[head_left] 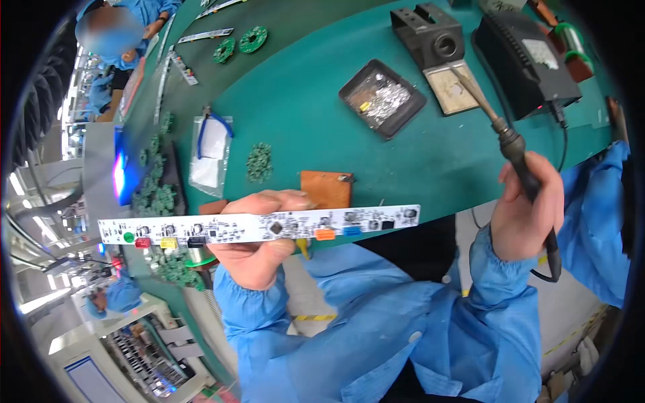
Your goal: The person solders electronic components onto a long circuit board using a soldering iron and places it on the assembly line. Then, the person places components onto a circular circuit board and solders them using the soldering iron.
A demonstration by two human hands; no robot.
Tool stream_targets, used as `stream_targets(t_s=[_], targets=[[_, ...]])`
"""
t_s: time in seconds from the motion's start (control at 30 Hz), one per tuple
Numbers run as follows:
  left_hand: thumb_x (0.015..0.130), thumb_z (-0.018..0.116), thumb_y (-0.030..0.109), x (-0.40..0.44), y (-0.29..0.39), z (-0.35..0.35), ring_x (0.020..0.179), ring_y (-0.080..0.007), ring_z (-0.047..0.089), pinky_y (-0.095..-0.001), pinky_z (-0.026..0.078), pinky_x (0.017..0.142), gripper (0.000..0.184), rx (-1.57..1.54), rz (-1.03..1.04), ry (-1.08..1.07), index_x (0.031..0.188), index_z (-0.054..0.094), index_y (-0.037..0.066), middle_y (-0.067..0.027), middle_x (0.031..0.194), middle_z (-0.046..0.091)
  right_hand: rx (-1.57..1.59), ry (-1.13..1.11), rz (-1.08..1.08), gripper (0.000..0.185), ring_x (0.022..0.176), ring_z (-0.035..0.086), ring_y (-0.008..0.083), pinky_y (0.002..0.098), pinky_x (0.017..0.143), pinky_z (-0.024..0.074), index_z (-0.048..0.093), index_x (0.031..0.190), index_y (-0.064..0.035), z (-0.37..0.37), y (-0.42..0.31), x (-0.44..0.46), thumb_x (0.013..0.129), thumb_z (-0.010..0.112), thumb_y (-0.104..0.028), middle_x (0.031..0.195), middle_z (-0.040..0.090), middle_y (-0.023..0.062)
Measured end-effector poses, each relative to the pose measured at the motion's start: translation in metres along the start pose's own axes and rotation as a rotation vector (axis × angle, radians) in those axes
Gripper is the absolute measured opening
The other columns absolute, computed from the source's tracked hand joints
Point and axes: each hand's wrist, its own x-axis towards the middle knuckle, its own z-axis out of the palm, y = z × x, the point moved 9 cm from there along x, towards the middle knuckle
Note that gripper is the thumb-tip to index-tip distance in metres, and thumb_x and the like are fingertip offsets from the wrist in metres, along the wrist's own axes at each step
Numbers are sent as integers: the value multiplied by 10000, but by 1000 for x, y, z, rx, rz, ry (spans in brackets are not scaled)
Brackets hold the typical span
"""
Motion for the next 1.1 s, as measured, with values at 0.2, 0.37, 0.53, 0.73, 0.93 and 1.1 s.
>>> stream_targets(t_s=[0.2, 0.37, 0.53, 0.73, 0.93, 1.1], targets=[[803, 634, -20, -29, -17, -12, 878, -234, 650, -323, 537, 760, 371, -51, -185, 238, 1158, 536, -57, -237, 1057, 631, -422, 7, 170, 270, 592, 493, 90, 244, 547, 401, 609, 1041, -3, 1, 18, 47, 923, 549, -238, 703, 583, 43], [907, 501, -24, -38, -47, -10, 785, -190, 632, -299, 545, 701, 311, -246, -365, 353, 1212, 489, -85, -229, 1144, 598, -259, -96, 525, 398, 695, 540, 81, 202, 588, 442, 543, 1251, -60, 45, 79, 53, 940, 536, -307, 1001, 664, 67], [962, 454, 75, -49, -84, 6, 897, -220, 640, -325, 537, 769, 312, -680, -620, 444, 1233, 472, -77, -229, 1222, 552, 264, -30, 813, 492, 648, 485, 43, 167, 488, 364, 377, 1383, -101, 52, 117, 19, 963, 496, -329, 1176, 594, 67], [947, 477, 107, -63, -63, 9, 1045, -280, 587, -398, 486, 888, 368, -802, -720, 330, 1270, 447, -68, -171, 1207, 559, -34, -404, 440, 323, 617, 546, 101, 226, 513, 410, 579, 1154, 7, 113, 4, -37, 868, 604, -139, 818, 631, 90], [956, 449, 229, -47, -18, 25, 1057, -309, 581, -422, 448, 936, 447, -36, -388, -209, 1286, 443, -72, -164, 1244, 549, 188, -960, -156, 91, 736, 611, 285, 367, 654, 496, 645, 881, -66, 224, -106, -86, 805, 656, -114, 792, 616, 89], [955, 446, 228, -14, -35, 58, 1052, -305, 583, -418, 449, 933, 442, -51, -353, -387, 1280, 450, -71, -164, 1233, 554, 483, -1323, -321, 332, 835, 583, 243, 429, 721, 445, 562, 904, -49, 322, -133, -217, 934, 512, -375, 923, 624, 110]])
